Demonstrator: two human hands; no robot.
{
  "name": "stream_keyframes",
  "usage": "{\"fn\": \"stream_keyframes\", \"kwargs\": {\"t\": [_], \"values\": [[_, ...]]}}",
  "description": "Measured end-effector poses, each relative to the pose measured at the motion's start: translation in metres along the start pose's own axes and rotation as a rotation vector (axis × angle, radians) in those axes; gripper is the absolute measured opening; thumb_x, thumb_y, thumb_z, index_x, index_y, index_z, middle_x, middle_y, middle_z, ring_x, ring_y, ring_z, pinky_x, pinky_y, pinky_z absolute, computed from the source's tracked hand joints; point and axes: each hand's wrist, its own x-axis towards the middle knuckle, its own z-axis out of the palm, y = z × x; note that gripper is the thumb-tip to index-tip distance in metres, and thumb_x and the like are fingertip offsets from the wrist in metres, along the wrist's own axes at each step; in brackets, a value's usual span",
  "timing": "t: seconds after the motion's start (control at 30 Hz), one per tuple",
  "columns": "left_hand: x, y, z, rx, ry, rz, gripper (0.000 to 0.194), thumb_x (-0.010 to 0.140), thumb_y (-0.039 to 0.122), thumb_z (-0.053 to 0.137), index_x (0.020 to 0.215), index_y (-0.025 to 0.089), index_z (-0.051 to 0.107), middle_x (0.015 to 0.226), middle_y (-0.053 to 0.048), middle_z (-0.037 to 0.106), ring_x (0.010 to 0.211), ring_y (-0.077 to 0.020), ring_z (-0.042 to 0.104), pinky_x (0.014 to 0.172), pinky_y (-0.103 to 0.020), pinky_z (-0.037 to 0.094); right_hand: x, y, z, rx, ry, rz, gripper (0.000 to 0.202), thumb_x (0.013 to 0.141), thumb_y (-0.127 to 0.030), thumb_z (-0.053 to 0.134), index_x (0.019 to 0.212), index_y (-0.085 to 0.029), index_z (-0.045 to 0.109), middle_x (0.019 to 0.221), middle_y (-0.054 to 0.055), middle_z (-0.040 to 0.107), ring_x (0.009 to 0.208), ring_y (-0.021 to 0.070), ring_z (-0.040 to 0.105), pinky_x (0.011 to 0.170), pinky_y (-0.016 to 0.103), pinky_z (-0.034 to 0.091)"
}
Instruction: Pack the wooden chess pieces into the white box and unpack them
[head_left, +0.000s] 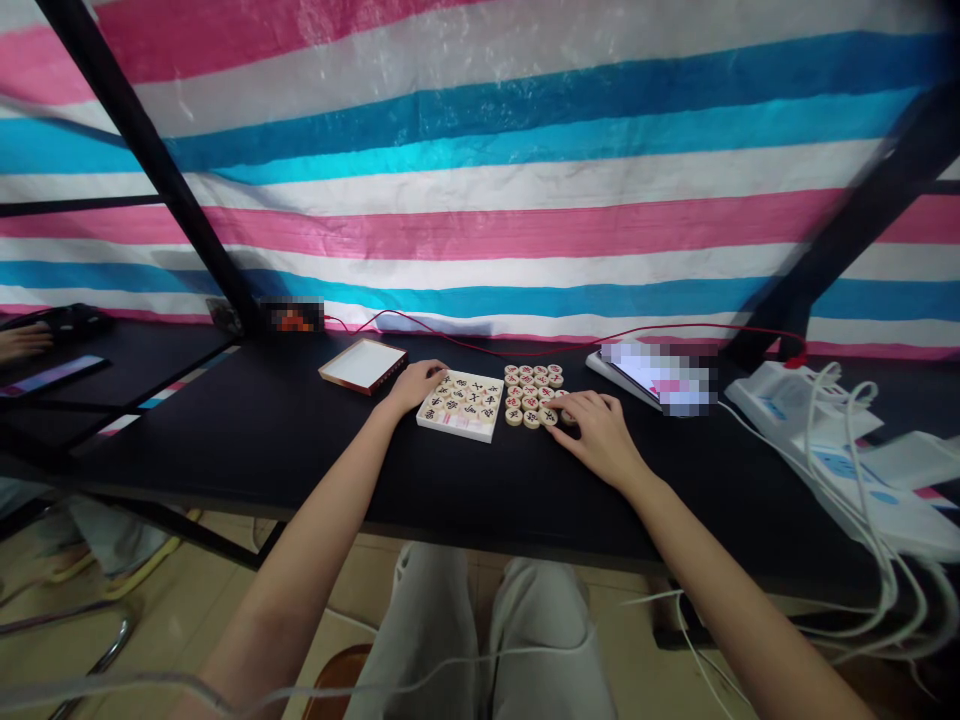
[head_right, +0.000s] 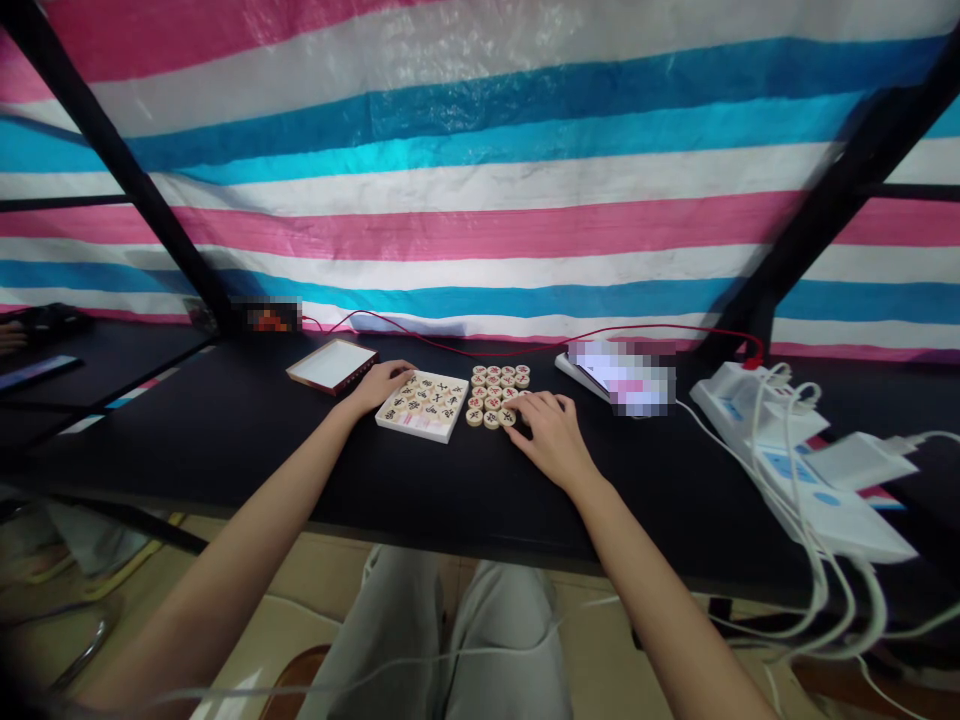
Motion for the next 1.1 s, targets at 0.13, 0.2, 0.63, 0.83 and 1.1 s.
{"fn": "stream_keyframes", "kwargs": {"t": [0.13,0.2,0.63,0.83,1.1], "values": [[0.0004,-0.001,0.0007,0.009,0.002,0.006,0.034,0.082,0.038,0.044,0.099,0.019,0.066,0.082,-0.004,0.066,0.075,-0.0172,0.058,0.069,-0.027,0.042,-0.0006,0.0018,0.0011,0.0,-0.001,-0.011,0.021,0.084,-0.03,0.05,0.103,-0.025,0.054,0.105,0.004,0.064,0.099,0.0219,0.051,0.084,0.038,0.028],[0.0005,-0.0011,0.0006,0.016,0.005,0.011,0.034,0.082,0.038,0.044,0.099,0.019,0.066,0.082,-0.004,0.066,0.075,-0.0173,0.058,0.069,-0.027,0.042,-0.0008,0.0023,0.0013,0.0,0.002,-0.015,0.021,0.084,-0.03,0.051,0.104,-0.025,0.054,0.106,0.003,0.063,0.099,0.0214,0.051,0.084,0.038,0.029],[-0.0007,0.0036,-0.0019,0.018,-0.006,-0.01,0.034,0.082,0.037,0.044,0.101,0.02,0.066,0.083,-0.005,0.066,0.076,-0.0174,0.057,0.071,-0.027,0.042,-0.0022,0.0003,-0.0013,0.025,0.029,0.011,0.019,0.083,-0.034,0.053,0.1,-0.026,0.056,0.103,0.002,0.063,0.098,0.0204,0.052,0.083,0.037,0.029],[-0.0006,0.0031,-0.0018,0.011,-0.005,-0.006,0.035,0.082,0.038,0.044,0.101,0.019,0.066,0.084,-0.005,0.066,0.077,-0.0175,0.058,0.073,-0.028,0.042,-0.0017,-0.0038,-0.0031,0.031,-0.011,0.003,0.019,0.082,-0.037,0.052,0.095,-0.025,0.057,0.107,0.004,0.063,0.101,0.0234,0.051,0.087,0.041,0.026],[0.0,0.0009,-0.0009,0.005,-0.004,-0.007,0.034,0.082,0.037,0.044,0.1,0.019,0.066,0.084,-0.005,0.066,0.077,-0.0176,0.058,0.072,-0.028,0.043,-0.0017,-0.0035,-0.0041,0.008,-0.031,0.008,0.016,0.08,-0.036,0.054,0.091,-0.025,0.056,0.108,0.001,0.062,0.103,0.0217,0.05,0.089,0.041,0.025]]}}
